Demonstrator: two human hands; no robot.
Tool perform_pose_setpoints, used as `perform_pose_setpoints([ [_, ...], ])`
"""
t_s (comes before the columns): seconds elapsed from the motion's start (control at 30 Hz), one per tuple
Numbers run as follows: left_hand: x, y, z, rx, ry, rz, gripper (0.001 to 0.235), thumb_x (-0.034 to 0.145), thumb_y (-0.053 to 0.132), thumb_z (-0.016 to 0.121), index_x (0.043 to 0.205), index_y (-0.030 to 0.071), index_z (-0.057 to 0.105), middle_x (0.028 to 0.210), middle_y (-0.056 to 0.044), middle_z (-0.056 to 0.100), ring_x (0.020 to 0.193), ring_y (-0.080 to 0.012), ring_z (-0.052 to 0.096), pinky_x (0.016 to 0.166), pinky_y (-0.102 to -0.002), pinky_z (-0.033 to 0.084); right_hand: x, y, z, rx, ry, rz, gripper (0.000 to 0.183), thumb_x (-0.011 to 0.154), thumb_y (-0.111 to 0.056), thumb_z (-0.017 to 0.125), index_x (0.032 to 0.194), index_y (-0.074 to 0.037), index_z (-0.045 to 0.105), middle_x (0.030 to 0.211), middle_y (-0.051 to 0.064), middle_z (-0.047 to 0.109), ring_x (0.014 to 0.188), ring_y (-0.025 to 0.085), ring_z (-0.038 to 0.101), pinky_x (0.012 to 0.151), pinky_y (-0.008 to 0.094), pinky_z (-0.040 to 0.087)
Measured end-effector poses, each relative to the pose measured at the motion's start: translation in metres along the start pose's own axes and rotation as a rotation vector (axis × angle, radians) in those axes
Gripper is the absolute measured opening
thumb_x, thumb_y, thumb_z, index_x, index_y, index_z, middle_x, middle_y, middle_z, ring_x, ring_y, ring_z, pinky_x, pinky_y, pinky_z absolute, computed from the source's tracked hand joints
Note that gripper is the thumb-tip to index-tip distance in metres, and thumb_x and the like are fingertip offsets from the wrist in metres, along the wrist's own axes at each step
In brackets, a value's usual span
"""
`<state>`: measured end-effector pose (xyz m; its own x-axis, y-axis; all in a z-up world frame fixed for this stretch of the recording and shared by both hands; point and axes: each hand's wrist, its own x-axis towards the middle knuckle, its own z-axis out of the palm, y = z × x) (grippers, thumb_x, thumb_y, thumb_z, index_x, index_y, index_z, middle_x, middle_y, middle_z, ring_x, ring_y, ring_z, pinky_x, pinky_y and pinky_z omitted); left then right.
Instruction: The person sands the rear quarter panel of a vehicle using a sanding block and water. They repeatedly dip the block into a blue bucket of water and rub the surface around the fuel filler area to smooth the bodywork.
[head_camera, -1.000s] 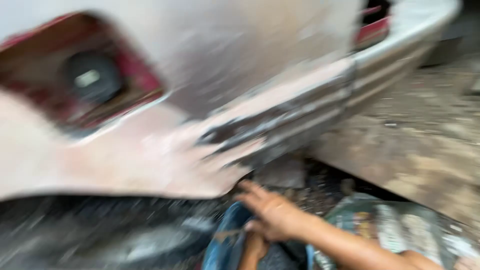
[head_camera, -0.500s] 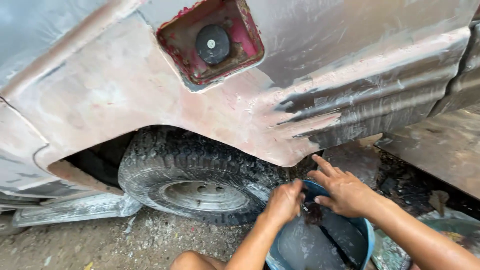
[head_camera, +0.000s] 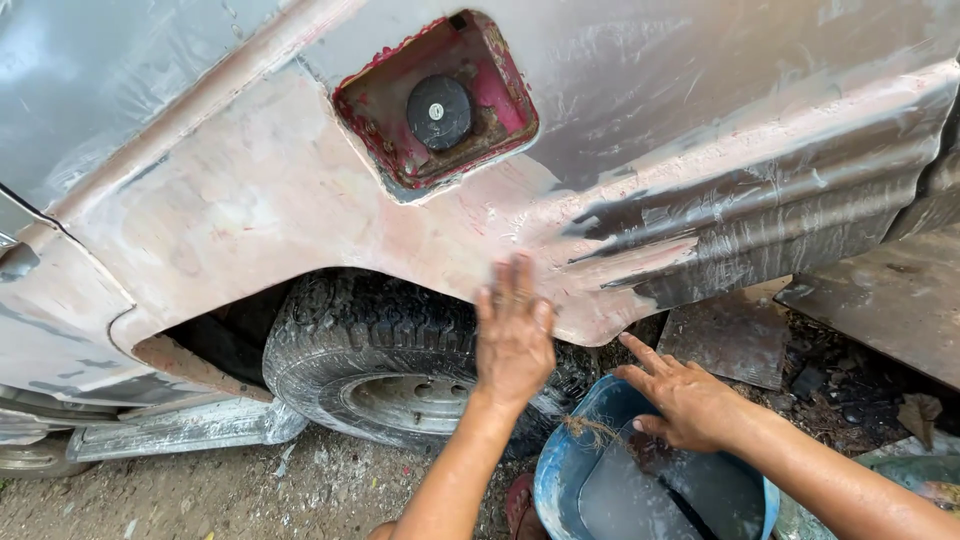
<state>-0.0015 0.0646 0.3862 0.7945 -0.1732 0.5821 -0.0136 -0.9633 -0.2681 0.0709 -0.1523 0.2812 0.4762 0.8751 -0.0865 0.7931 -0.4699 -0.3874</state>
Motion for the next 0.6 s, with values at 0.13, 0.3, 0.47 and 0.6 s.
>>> perform_pose_setpoints([
  [0.13,-0.012,0.008,0.004,0.071,-0.088,0.195,0.021,0.098,0.024,0.055,0.086,0.01,0.063,0.168,-0.018,0.02,0.157,-0.0348,0.012,0.124,-0.053,-0.005,0.004,0.0,0.003,-0.005,0.014,-0.011,0.073,0.091,-0.04,0.075,0.151,-0.021,0.037,0.173,0.012,0.003,0.135,0.038,0.049,0.107,0.056,0.047],
  [0.3,0.013,-0.018,-0.024,0.02,0.132,0.016,0.013,0.092,0.019,0.065,0.091,0.007,0.059,0.162,-0.026,0.026,0.152,-0.0413,0.024,0.116,-0.058,0.031,0.002,-0.004,-0.003,-0.016,-0.032,-0.009,0.072,0.093,-0.04,0.074,0.151,-0.022,0.035,0.174,0.009,-0.003,0.137,0.036,0.046,0.108,0.057,0.046],
  [0.47,-0.005,-0.007,0.0,0.061,0.021,0.124,0.023,0.1,0.019,0.054,0.082,0.007,0.061,0.167,-0.02,0.016,0.155,-0.0377,0.006,0.124,-0.055,0.0,0.003,0.004,0.013,-0.042,-0.021,-0.029,0.073,0.091,-0.038,0.075,0.15,-0.023,0.035,0.173,0.012,-0.002,0.136,0.036,0.047,0.108,0.054,0.046],
  [0.6,0.002,-0.022,-0.007,0.08,-0.125,0.166,0.025,0.099,0.023,0.049,0.085,0.006,0.061,0.166,-0.02,0.019,0.154,-0.0377,0.013,0.124,-0.058,0.002,-0.001,-0.002,0.005,-0.035,-0.07,0.019,0.073,0.093,-0.038,0.073,0.152,-0.027,0.032,0.174,0.006,-0.006,0.142,0.034,0.041,0.112,0.054,0.044],
])
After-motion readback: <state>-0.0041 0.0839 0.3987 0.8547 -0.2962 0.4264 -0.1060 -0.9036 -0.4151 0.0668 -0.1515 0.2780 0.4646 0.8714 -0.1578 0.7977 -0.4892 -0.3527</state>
